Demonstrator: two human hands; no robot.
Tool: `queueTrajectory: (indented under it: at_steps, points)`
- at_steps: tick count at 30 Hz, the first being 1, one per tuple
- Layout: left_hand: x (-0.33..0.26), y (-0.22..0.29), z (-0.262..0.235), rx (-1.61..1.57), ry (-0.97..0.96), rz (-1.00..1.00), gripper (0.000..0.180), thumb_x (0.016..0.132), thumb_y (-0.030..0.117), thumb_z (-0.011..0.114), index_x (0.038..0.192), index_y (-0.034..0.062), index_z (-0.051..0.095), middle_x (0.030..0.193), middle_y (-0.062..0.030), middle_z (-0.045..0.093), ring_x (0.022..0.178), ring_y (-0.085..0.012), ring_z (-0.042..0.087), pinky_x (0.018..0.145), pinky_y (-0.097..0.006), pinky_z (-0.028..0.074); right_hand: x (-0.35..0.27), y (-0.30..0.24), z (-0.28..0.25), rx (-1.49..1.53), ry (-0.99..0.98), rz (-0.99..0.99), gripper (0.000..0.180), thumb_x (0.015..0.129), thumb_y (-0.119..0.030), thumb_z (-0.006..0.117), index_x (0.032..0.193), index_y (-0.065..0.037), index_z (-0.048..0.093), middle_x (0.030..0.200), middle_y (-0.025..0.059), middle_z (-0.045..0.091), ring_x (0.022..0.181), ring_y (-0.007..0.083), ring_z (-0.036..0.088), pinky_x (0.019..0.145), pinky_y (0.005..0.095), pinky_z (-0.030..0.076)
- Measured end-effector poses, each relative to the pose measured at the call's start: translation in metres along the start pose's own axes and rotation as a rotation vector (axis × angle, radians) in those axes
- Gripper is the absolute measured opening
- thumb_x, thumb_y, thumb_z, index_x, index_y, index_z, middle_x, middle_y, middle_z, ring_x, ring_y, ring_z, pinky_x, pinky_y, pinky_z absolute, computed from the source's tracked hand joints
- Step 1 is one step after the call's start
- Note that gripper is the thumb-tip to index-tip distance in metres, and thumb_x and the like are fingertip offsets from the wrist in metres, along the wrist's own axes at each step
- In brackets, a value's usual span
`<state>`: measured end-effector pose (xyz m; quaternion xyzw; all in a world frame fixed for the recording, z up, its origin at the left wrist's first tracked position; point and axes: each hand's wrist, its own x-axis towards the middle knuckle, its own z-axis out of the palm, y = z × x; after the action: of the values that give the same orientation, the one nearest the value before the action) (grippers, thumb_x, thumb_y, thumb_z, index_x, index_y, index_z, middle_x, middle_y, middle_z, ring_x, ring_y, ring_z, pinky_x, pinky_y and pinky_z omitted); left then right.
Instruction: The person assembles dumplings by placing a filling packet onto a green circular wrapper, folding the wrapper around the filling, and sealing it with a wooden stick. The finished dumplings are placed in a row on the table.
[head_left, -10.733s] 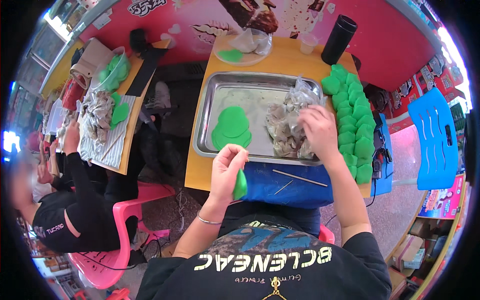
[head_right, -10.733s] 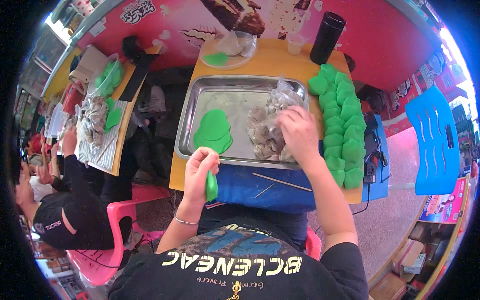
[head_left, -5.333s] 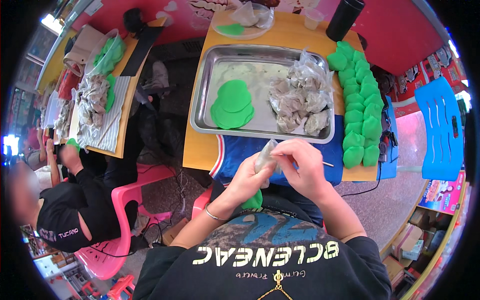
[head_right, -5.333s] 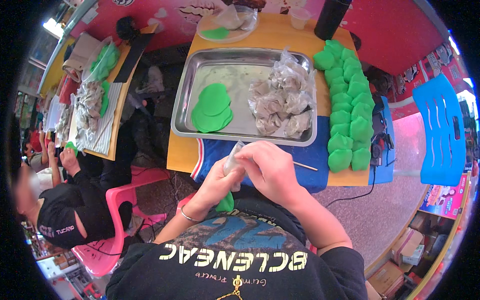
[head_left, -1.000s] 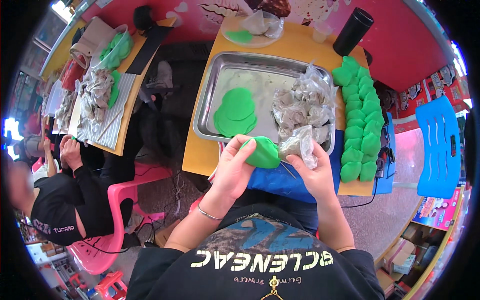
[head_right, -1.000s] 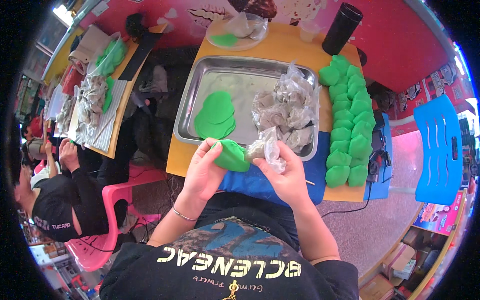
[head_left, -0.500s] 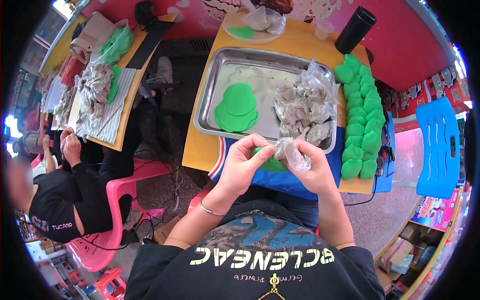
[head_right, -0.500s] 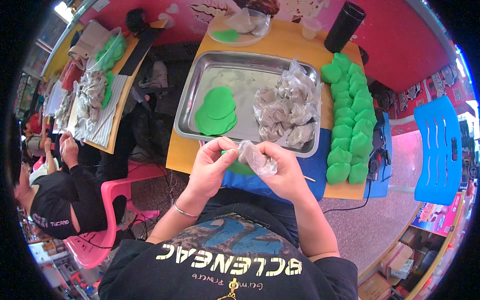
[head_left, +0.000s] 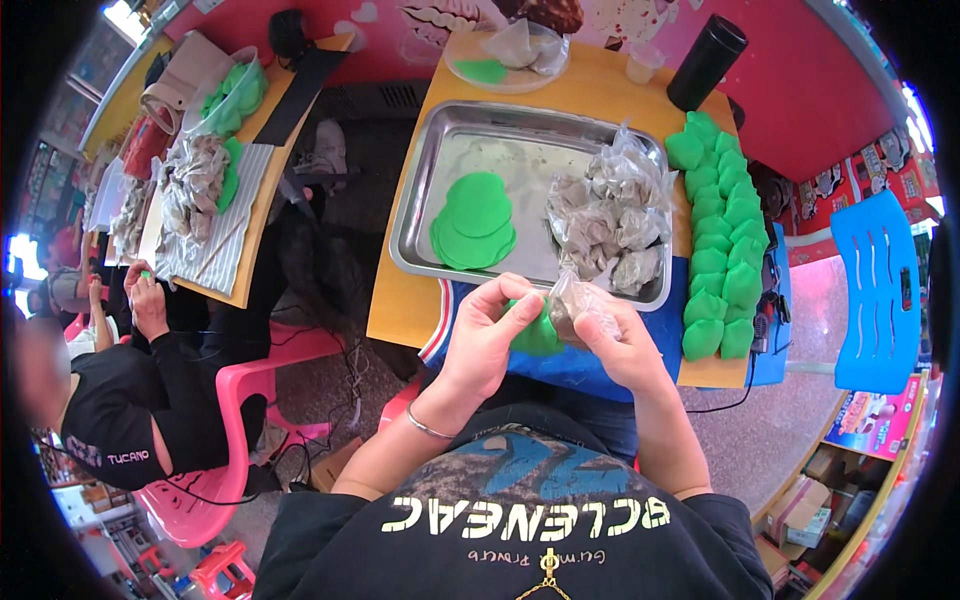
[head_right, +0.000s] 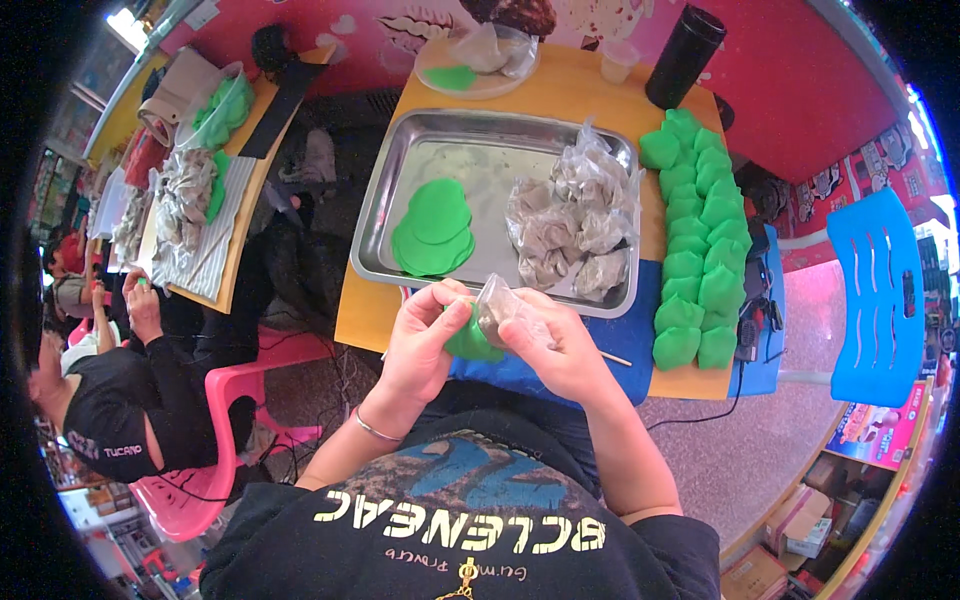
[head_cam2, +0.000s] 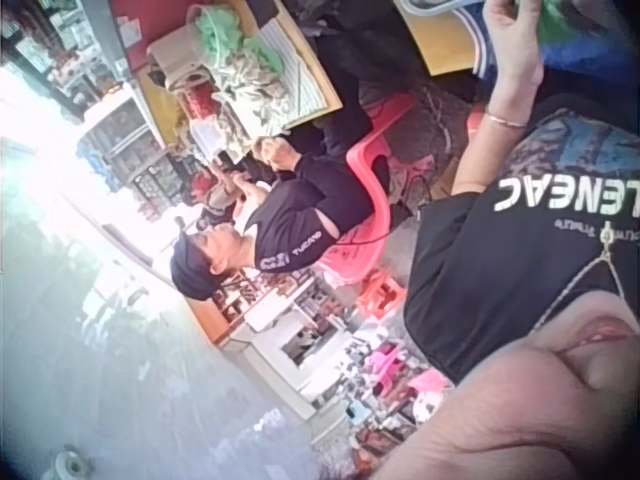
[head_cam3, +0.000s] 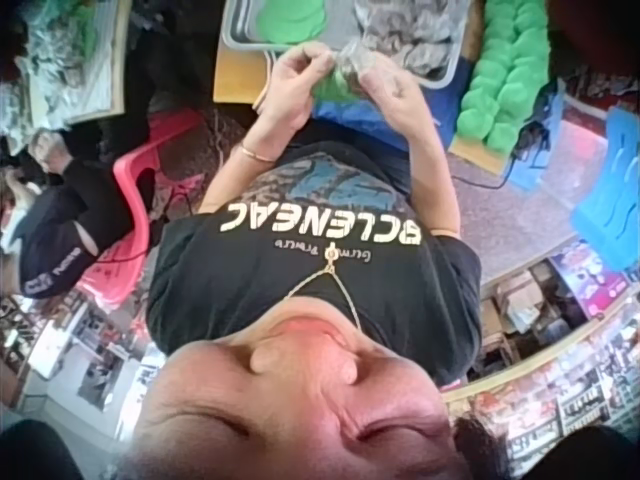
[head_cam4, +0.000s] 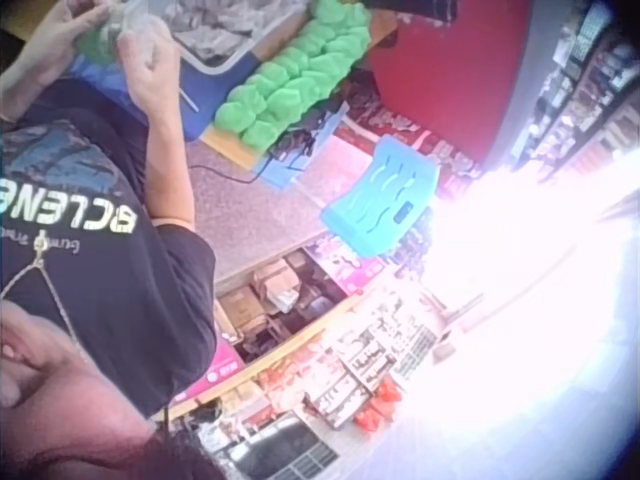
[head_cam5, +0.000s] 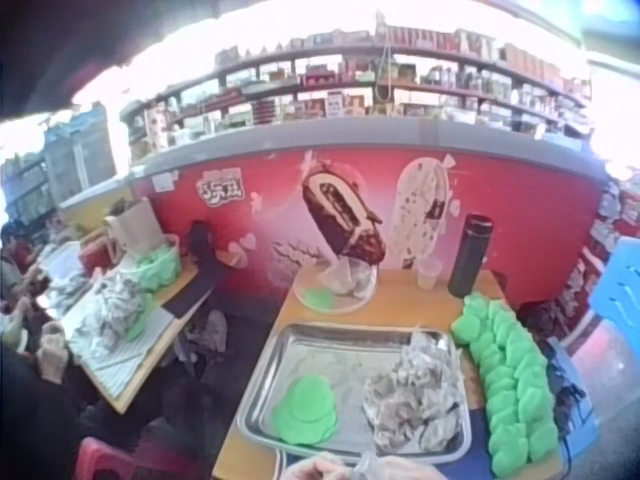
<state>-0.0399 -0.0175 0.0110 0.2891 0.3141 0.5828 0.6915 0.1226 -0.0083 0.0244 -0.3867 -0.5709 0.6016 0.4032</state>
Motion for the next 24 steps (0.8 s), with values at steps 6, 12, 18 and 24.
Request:
queueTrajectory:
  at_steps: [6, 12, 18, 24]
  points:
    - [-0.002, 0.001, 0.0, -0.001, -0.012, -0.025, 0.008, 0.083, 0.005, 0.059, 0.076, 0.0057, 0.056, 0.087, -0.0005, 0.052, 0.083, -0.0092, 0.051, 0.076, -0.024, 0.041, 0.002, -0.001, 0.006, -0.076, 0.147, -0.014, 0.014, 0.078, -0.008, 0.065, 0.089, 0.0, 0.062, 0.086, 0.0049, 0.058, 0.08, 0.0127, 0.053, 0.075, 0.0261, 0.042]
    - [-0.001, 0.0, -0.002, 0.004, -0.019, -0.004, 0.007, 0.083, 0.005, 0.06, 0.077, 0.0055, 0.057, 0.086, -0.001, 0.052, 0.082, -0.0097, 0.05, 0.076, -0.024, 0.041, 0.002, 0.004, 0.0, -0.194, 0.038, -0.203, 0.014, 0.075, -0.003, 0.065, 0.088, -0.002, 0.063, 0.09, 0.0063, 0.059, 0.082, 0.0137, 0.055, 0.074, 0.0259, 0.043]
    - [-0.002, -0.001, -0.005, 0.03, -0.049, 0.019, 0.004, 0.082, 0.004, 0.061, 0.078, 0.0047, 0.058, 0.085, -0.0011, 0.051, 0.081, -0.0094, 0.049, 0.074, -0.023, 0.04, 0.001, -0.002, 0.0, -0.198, 0.042, -0.114, 0.012, 0.075, -0.009, 0.065, 0.086, -0.003, 0.065, 0.089, 0.0064, 0.06, 0.078, 0.0152, 0.058, 0.069, 0.0262, 0.045]
    - [-0.002, -0.004, -0.005, 0.209, -0.102, 0.066, 0.003, 0.078, 0.005, 0.064, 0.078, 0.003, 0.062, 0.081, 0.0, 0.047, 0.078, -0.0079, 0.044, 0.071, -0.021, 0.036, 0.003, -0.007, 0.003, -0.484, 0.076, -0.161, 0.016, 0.071, -0.007, 0.067, 0.085, -0.003, 0.062, 0.088, 0.0062, 0.059, 0.075, 0.0182, 0.058, 0.066, 0.0269, 0.046]
